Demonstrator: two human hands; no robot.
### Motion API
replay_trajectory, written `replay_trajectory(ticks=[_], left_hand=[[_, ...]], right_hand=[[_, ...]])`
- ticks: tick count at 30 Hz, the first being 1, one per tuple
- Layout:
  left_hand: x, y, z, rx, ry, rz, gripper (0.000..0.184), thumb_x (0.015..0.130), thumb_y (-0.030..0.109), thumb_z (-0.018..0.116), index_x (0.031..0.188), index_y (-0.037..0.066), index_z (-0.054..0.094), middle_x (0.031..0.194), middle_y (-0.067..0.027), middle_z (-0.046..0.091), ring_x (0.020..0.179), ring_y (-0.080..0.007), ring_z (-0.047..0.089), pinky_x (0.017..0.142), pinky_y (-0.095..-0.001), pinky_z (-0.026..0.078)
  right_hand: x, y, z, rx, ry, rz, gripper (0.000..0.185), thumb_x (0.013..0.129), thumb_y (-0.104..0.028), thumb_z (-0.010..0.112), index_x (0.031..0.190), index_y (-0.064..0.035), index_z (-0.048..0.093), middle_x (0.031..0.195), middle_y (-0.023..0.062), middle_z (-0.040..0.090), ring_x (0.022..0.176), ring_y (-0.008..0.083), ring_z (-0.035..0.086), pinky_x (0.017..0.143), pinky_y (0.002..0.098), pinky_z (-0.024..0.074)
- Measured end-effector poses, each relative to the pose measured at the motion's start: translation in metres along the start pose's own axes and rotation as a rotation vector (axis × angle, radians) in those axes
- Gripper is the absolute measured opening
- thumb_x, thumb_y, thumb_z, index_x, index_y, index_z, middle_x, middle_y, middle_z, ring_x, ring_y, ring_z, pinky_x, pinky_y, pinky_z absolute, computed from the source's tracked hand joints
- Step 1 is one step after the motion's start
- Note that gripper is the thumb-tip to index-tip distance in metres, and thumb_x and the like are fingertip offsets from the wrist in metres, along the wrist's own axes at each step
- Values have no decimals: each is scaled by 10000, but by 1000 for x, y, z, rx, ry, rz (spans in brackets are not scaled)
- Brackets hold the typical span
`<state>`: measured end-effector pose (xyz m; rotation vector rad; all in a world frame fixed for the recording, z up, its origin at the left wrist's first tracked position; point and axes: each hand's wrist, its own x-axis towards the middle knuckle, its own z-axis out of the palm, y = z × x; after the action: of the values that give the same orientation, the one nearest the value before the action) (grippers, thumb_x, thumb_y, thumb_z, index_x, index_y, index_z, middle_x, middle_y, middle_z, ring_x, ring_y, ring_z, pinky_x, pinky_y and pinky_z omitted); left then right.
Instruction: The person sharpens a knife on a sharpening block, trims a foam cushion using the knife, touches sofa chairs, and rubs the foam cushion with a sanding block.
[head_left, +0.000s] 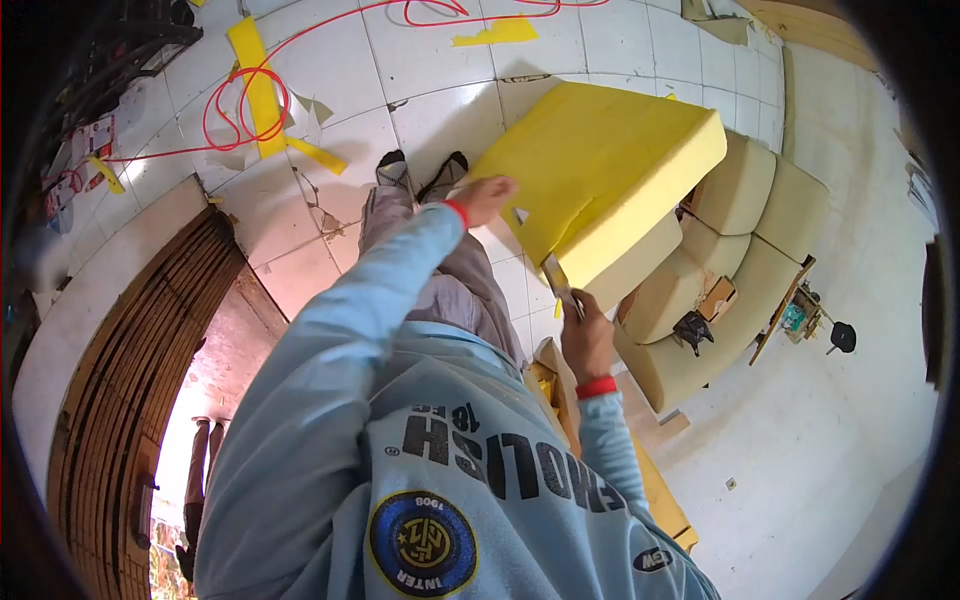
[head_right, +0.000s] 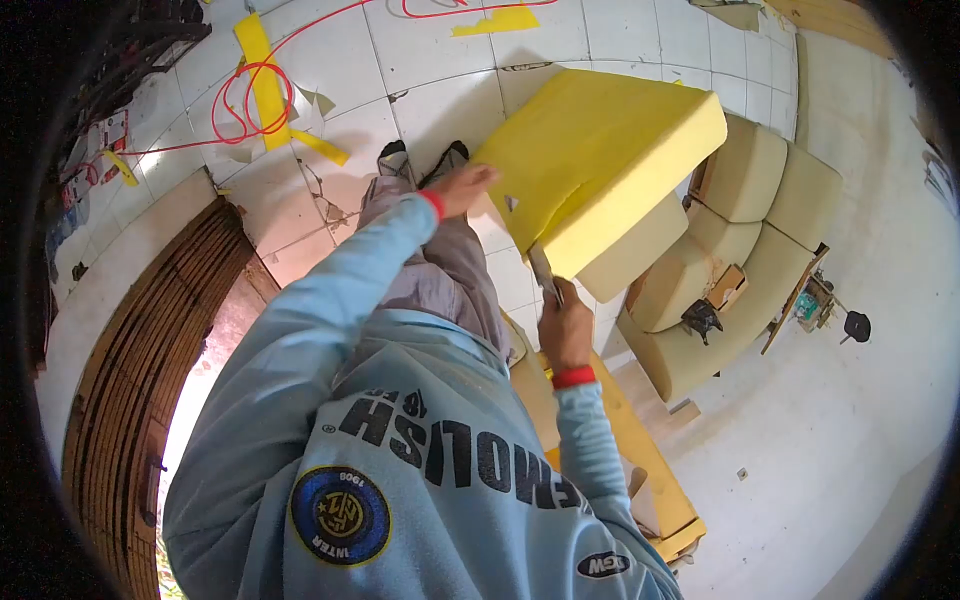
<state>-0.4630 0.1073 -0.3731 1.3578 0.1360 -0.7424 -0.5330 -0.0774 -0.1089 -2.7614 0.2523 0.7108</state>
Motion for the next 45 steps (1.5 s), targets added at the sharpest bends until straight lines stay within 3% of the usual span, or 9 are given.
replay_trajectory(ticks=[6,13,21,24,27,30,40,44,45], left_hand=[[52,35,90,84,-262,41,860,937,713,183,1555,128,54,1584,-139,225,1344,-314,437,1161,-394,233],[50,76,84,-40,-379,-176,853,936,713,160,1553,145,0,1623,-103,24,1480,-289,137,1183,-396,192],[78,44,98,-153,-444,-198,865,935,716,172,1544,149,-64,1622,-99,-5,1474,-315,136,1178,-410,234],[65,62,96,-248,-416,-214,925,905,731,322,1551,115,77,1600,-145,153,1449,-320,235,1152,-398,292],[78,41,104,512,-419,-147,942,814,666,590,1495,80,307,1442,-183,460,1320,-317,456,1078,-385,389],[58,46,99,568,-196,-91,897,686,520,792,1388,64,470,1192,-154,658,1120,-298,611,980,-376,463],[64,5,76,346,-66,-35,530,731,133,754,1232,87,586,960,-105,722,915,-231,685,817,-357,541],[79,-105,-50,389,453,116,397,765,140,680,1153,78,630,1008,-158,693,895,-314,674,821,-365,536],[49,-92,-91,463,599,-54,307,781,160,653,1070,58,665,1001,-146,697,959,-314,652,844,-371,519]], right_hand=[[-32,-21,-29,70,-63,57,237,911,-106,588,1128,-14,612,874,252,673,782,429,664,645,457,523],[-27,-5,-2,58,-30,82,257,907,-102,589,1152,-24,588,892,264,667,826,436,656,678,476,524],[-54,-17,-29,82,-13,11,233,908,-125,575,1132,-63,590,854,249,664,750,421,656,630,493,517],[-36,-10,-3,0,-63,74,244,909,-129,573,1145,-71,585,852,243,668,744,423,656,631,503,516],[12,14,63,-31,-120,79,255,904,-148,570,1144,-64,581,841,261,663,761,442,650,655,518,515],[23,23,89,-46,-107,-21,264,901,-143,565,1149,-54,575,812,265,658,757,454,644,656,524,511],[-45,52,2,191,-228,18,264,900,-121,624,1152,-43,631,922,223,685,827,383,682,681,419,536],[-74,81,-14,227,-212,27,264,885,-105,635,1142,-45,632,934,212,685,861,376,682,709,426,529],[-86,101,-11,213,-198,36,260,884,-106,635,1137,-47,632,934,213,685,865,378,680,714,429,529]])
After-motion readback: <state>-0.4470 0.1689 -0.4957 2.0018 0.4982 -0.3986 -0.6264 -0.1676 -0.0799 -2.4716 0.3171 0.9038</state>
